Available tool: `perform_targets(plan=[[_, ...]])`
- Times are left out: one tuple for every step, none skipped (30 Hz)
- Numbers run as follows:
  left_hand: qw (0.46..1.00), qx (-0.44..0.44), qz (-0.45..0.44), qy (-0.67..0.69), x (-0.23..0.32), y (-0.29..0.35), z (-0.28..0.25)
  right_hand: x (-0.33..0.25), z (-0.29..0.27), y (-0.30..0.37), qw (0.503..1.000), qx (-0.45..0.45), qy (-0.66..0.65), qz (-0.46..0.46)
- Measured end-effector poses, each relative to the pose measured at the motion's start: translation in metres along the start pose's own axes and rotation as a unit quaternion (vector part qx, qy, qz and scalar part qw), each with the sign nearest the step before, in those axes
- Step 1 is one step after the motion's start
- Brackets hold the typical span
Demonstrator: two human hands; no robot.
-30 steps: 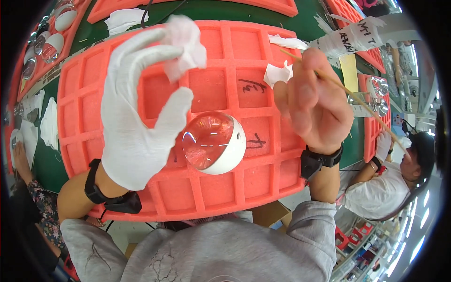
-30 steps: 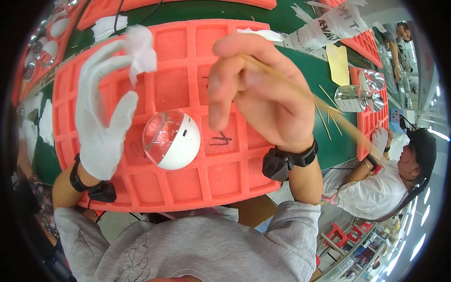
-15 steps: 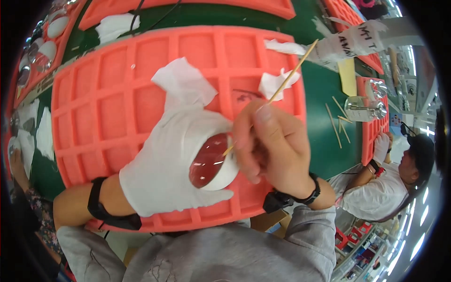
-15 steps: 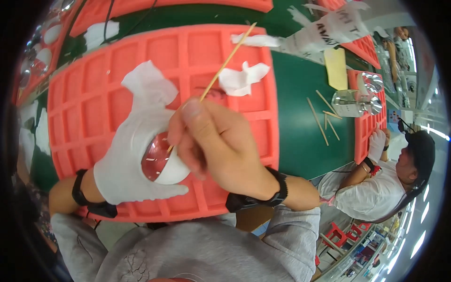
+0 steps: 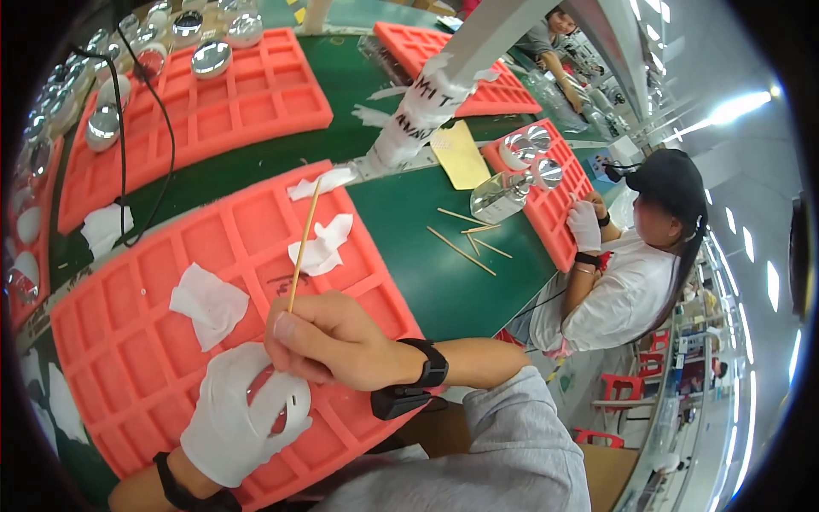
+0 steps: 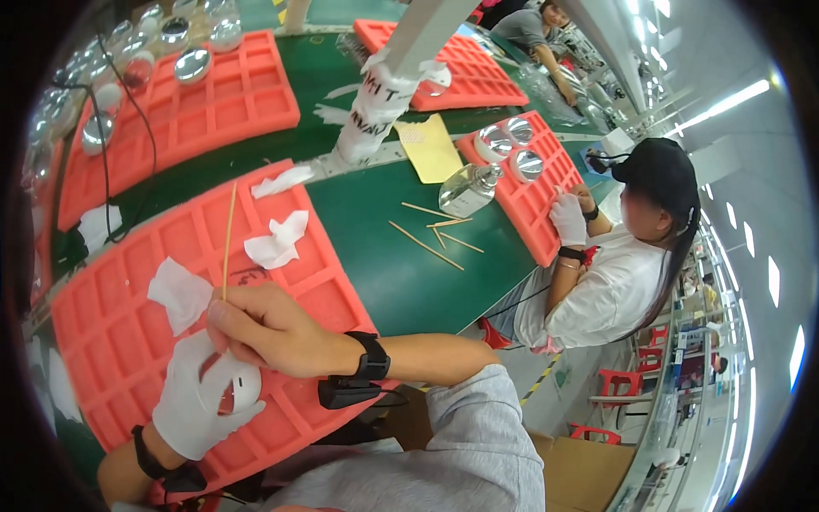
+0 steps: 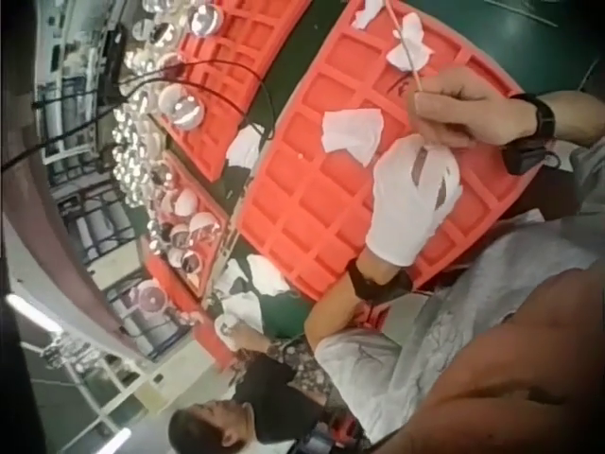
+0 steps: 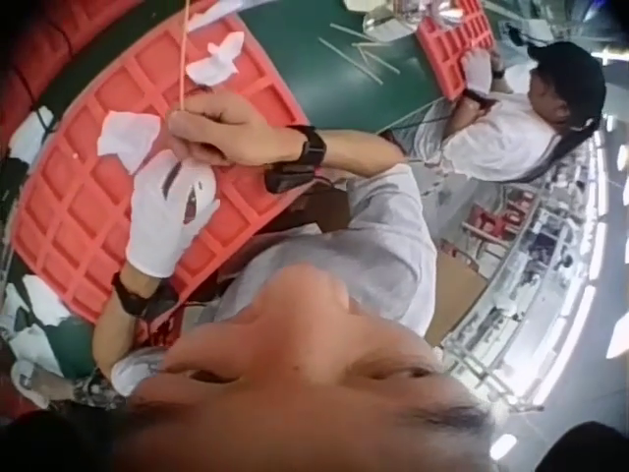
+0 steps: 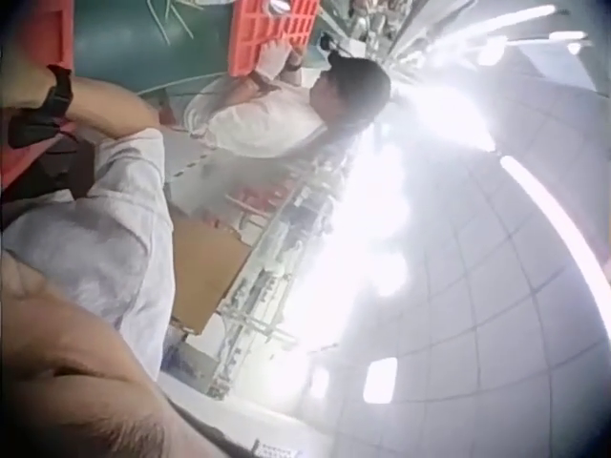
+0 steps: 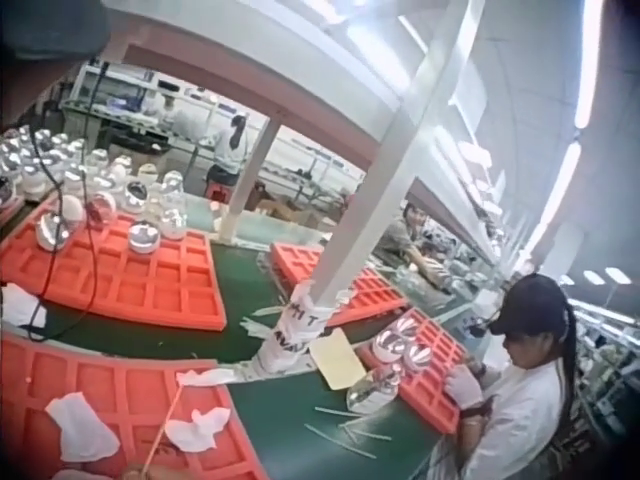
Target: The person wipes a round electronic device with a cloth and uses a wooden stick to clean its ports and crevices. The person then applies a substance to the seams with the stick and wipes the device again.
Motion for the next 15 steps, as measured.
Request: perform_targets(plan=[[0.999,-0.002,0.034,-0.032,0.004,-0.001,-0.001,0.0,-0.004,-0.002,1.0,0.021,-0.011,0.001],[0.996,-0.004,0.069,-0.061,0.009,-0.003,-0.001,0.0,-0.009,-0.004,0.999,0.044,-0.02,0.003],[0.995,-0.001,0.078,-0.063,0.011,-0.005,-0.002,-0.001,-0.012,-0.005,0.999,0.045,-0.016,-0.005],[0.996,-0.011,0.059,-0.072,0.012,-0.007,-0.006,-0.002,-0.014,-0.007,0.999,0.048,0.0,-0.006],[0.996,-0.021,0.041,-0.081,0.012,-0.008,-0.009,-0.003,-0.016,-0.009,0.998,0.053,0.015,-0.007],[0.995,-0.031,0.024,-0.09,0.012,-0.009,-0.012,-0.004,-0.019,-0.011,0.998,0.058,0.03,-0.009],[0.994,-0.03,0.032,-0.096,0.014,-0.01,-0.015,-0.007,-0.021,-0.012,0.998,0.059,0.031,-0.018],[0.995,-0.04,0.039,-0.084,0.014,-0.01,-0.016,-0.008,-0.024,-0.013,0.997,0.065,0.036,-0.012],[0.995,-0.049,0.046,-0.074,0.014,-0.01,-0.018,-0.01,-0.028,-0.015,0.997,0.07,0.042,-0.008],[0.995,-0.059,0.054,-0.064,0.016,-0.011,-0.019,-0.011,-0.032,-0.016,0.996,0.076,0.047,-0.003],[0.994,-0.06,0.065,-0.07,0.019,-0.011,-0.02,-0.015,-0.035,-0.017,0.996,0.08,0.048,-0.015],[0.993,-0.053,0.065,-0.079,0.02,-0.009,-0.021,-0.015,-0.039,-0.018,0.995,0.086,0.047,-0.008],[0.993,-0.047,0.065,-0.088,0.02,-0.007,-0.021,-0.014,-0.043,-0.02,0.995,0.093,0.046,-0.002],[0.992,-0.042,0.068,-0.096,0.02,-0.007,-0.021,-0.014,-0.049,-0.022,0.994,0.103,0.044,0.004],[0.99,-0.047,0.081,-0.101,0.021,-0.006,-0.019,-0.016,-0.055,-0.026,0.993,0.11,0.041,-0.009]])
Point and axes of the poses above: each hand's wrist, its own y-axis away from the middle knuckle, its own z-axis out of the palm, x = y × z, the point moved 6 cm from there along -y, towards the middle knuckle, and after that the axes turned 6 degrees about x, right-handed, at the moved point
